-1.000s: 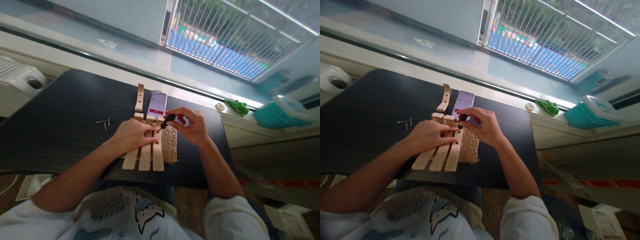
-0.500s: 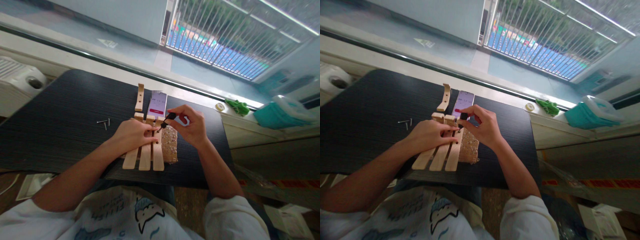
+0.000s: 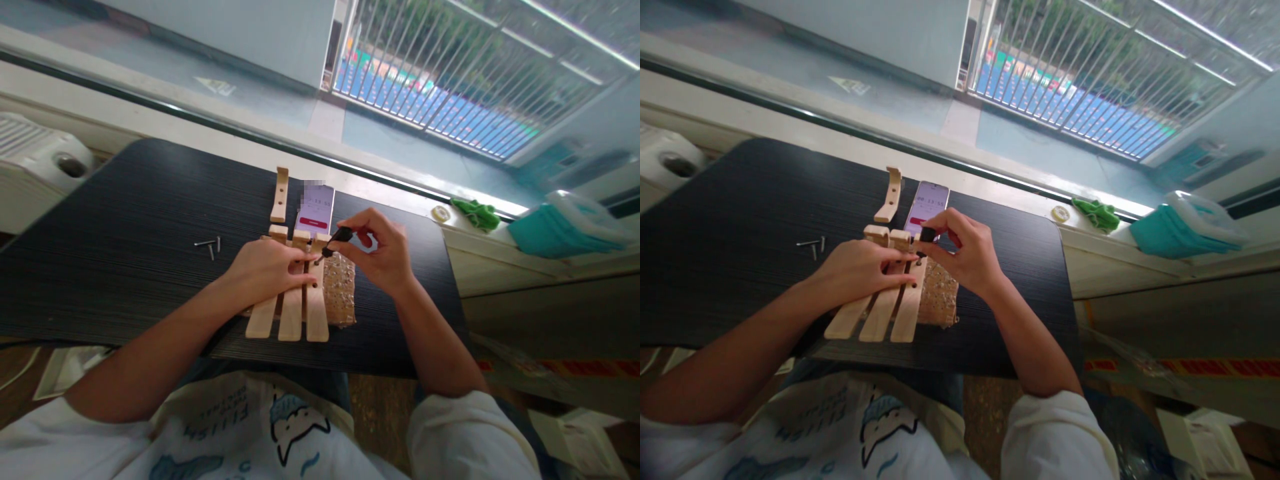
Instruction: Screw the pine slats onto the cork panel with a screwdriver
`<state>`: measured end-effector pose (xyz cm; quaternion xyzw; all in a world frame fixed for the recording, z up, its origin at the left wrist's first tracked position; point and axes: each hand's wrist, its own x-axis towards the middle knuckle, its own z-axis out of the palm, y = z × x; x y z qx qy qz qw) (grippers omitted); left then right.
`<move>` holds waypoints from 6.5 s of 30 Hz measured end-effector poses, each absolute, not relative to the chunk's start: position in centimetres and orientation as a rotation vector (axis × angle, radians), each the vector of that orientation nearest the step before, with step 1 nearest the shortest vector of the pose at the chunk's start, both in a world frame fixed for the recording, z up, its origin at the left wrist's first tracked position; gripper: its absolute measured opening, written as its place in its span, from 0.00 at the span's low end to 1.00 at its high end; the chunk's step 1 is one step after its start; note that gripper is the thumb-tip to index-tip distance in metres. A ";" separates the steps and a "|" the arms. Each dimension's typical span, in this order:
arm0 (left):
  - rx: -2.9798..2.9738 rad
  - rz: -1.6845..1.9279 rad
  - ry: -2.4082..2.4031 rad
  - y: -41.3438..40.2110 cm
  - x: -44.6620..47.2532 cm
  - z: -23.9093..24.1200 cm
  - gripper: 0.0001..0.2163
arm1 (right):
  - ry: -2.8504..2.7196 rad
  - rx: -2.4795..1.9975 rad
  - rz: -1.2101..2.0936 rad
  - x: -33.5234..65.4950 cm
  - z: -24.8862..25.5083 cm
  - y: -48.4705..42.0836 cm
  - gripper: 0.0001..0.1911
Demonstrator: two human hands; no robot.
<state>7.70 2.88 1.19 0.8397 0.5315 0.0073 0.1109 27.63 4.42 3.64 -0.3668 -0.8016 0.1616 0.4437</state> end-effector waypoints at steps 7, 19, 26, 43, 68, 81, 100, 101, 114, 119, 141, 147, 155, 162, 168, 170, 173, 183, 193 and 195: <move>2.470 0.033 1.565 2.9 7.6 1.1 0.22 | -2.037 -0.639 0.333 27.6 2.6 5.0 0.09; 2.436 0.004 1.560 2.9 7.6 1.3 0.22 | -2.158 -0.507 0.675 28.6 2.6 5.7 0.13; 2.445 -0.002 1.569 2.9 7.6 1.2 0.23 | -2.150 -0.630 0.882 28.7 2.6 5.2 0.15; 2.454 0.025 1.561 2.9 7.6 1.2 0.22 | -2.146 -0.835 0.763 28.3 3.5 5.0 0.12; 2.455 0.066 1.565 2.9 7.7 1.1 0.22 | -1.928 -0.947 0.634 27.2 2.4 4.6 0.14; 2.426 0.105 1.546 2.9 7.6 1.0 0.22 | -1.796 -1.051 0.551 26.1 2.5 3.6 0.11; 2.456 0.200 1.524 2.7 7.6 1.2 0.21 | -1.676 -1.188 0.385 24.6 1.9 2.5 0.12; 2.462 0.196 1.517 2.7 7.6 1.2 0.21 | -1.667 -1.195 0.375 24.5 1.9 2.5 0.12; 2.479 0.166 1.530 3.1 7.7 0.8 0.22 | -1.543 -1.282 0.280 23.8 1.5 2.1 0.11; 2.455 0.179 1.548 3.0 7.7 1.1 0.21 | -1.558 -1.222 0.315 24.1 1.1 2.2 0.10; 2.408 0.183 1.520 3.0 7.5 1.2 0.22 | -1.587 -1.073 0.439 26.2 2.3 2.5 0.05; 2.380 0.262 1.392 3.2 6.7 0.9 0.21 | -1.118 -0.961 0.852 27.8 1.6 4.0 0.12; 2.194 0.589 1.217 1.7 3.3 1.3 0.14 | -0.785 -0.836 1.111 30.0 -0.3 5.3 0.15; 2.076 0.731 1.565 1.6 -1.6 0.4 0.14 | -0.642 -0.777 1.209 30.9 -0.9 5.4 0.11; 1.959 0.713 1.795 1.9 -5.2 -1.7 0.11 | -0.592 -0.778 1.218 31.0 -0.9 5.5 0.10; 1.945 0.659 1.840 1.9 -6.0 -2.0 0.12 | -0.584 -0.782 1.222 31.0 -0.9 5.5 0.11; 1.939 0.631 1.883 1.9 -6.7 -2.2 0.13 | -0.585 -0.788 1.228 30.9 -0.8 5.4 0.10; 1.999 0.512 1.909 2.7 -7.4 -3.0 0.18 | -0.561 -0.820 1.224 31.0 -0.8 5.4 0.10; 2.140 0.453 1.893 2.9 -6.6 -2.7 0.13 | -0.541 -0.814 1.235 30.9 -0.7 5.4 0.10; 2.138 0.477 1.896 2.8 -6.5 -2.7 0.12 | -0.547 -0.819 1.231 30.8 -0.8 5.4 0.09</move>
